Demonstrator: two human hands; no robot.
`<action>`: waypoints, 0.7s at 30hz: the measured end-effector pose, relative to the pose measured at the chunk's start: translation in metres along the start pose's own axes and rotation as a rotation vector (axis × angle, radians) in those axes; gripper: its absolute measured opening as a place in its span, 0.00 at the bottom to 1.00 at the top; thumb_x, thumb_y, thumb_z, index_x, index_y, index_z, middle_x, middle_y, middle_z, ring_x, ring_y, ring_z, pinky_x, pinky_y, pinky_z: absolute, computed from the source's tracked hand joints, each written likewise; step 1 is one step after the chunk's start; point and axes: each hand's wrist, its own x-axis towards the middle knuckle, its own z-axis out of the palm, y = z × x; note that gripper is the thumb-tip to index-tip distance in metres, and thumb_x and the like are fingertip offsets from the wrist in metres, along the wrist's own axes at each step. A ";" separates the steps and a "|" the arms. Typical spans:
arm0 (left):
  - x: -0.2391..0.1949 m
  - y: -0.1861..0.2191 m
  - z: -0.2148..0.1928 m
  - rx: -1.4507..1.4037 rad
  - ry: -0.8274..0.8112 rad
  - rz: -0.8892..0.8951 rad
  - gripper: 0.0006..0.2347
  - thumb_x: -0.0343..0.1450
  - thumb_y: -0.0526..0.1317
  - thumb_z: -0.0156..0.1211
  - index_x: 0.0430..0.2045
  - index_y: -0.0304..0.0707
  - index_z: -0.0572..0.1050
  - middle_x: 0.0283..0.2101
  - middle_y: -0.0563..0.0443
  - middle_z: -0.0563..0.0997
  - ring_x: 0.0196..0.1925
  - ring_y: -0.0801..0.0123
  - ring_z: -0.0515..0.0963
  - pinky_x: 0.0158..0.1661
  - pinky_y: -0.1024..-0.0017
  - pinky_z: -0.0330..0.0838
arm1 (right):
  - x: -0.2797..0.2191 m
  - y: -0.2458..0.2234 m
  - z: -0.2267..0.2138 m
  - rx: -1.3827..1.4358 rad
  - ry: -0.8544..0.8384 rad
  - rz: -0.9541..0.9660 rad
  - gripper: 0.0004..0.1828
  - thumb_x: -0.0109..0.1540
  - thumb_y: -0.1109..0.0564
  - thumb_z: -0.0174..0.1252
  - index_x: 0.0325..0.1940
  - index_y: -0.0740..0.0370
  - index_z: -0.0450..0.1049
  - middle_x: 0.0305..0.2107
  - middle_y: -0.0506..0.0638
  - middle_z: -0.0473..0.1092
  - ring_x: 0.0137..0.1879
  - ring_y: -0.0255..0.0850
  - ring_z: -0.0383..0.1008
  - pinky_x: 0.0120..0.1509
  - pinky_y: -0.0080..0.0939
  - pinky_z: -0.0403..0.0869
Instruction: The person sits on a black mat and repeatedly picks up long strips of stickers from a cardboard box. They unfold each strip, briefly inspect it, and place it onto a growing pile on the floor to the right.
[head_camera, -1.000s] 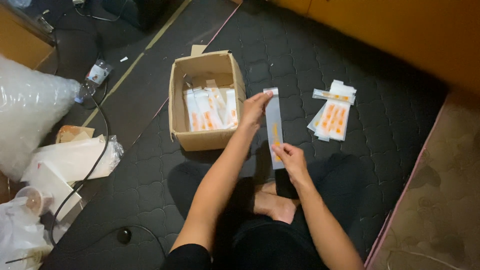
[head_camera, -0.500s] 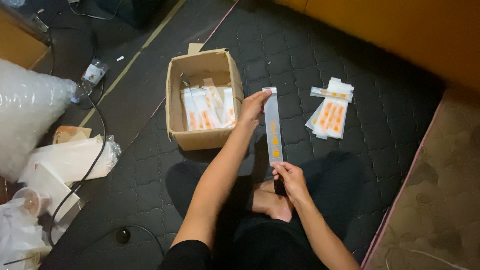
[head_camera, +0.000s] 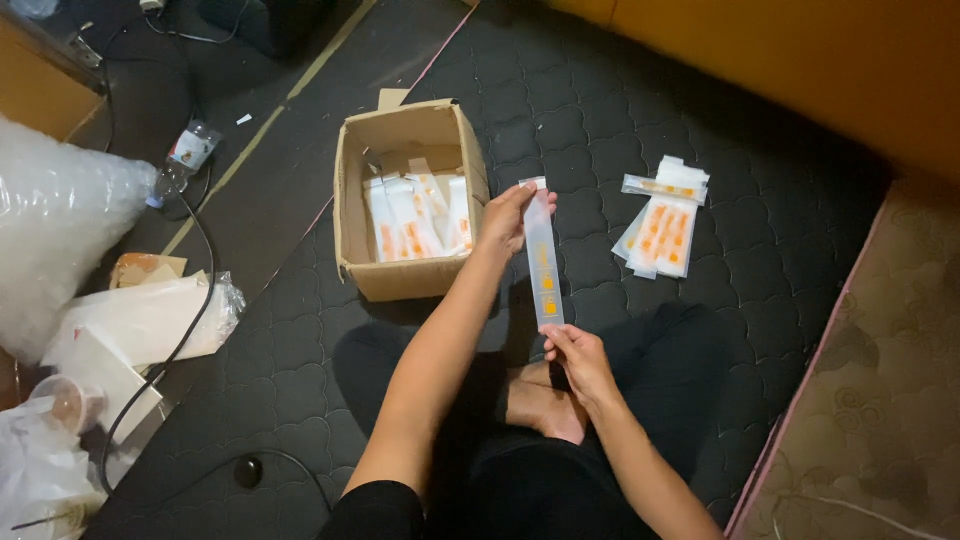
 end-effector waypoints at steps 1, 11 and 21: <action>0.007 -0.004 -0.003 0.000 -0.001 -0.001 0.05 0.70 0.33 0.66 0.34 0.30 0.79 0.35 0.35 0.85 0.33 0.52 0.87 0.33 0.57 0.84 | -0.001 -0.001 0.001 0.000 0.001 0.000 0.12 0.66 0.58 0.61 0.47 0.70 0.80 0.25 0.55 0.75 0.27 0.35 0.77 0.40 0.33 0.77; 0.024 -0.015 -0.009 -0.116 -0.050 -0.029 0.09 0.74 0.30 0.60 0.44 0.20 0.77 0.47 0.21 0.80 0.44 0.37 0.84 0.43 0.44 0.82 | -0.002 -0.003 0.003 0.010 0.014 0.009 0.11 0.65 0.58 0.61 0.47 0.70 0.80 0.24 0.54 0.74 0.26 0.35 0.76 0.38 0.32 0.77; 0.010 -0.016 -0.001 -0.015 -0.096 -0.037 0.10 0.74 0.33 0.60 0.47 0.24 0.77 0.47 0.22 0.80 0.44 0.38 0.85 0.43 0.45 0.82 | 0.005 -0.007 -0.008 -0.204 -0.035 0.043 0.13 0.65 0.51 0.64 0.46 0.64 0.82 0.32 0.56 0.80 0.35 0.36 0.81 0.45 0.36 0.79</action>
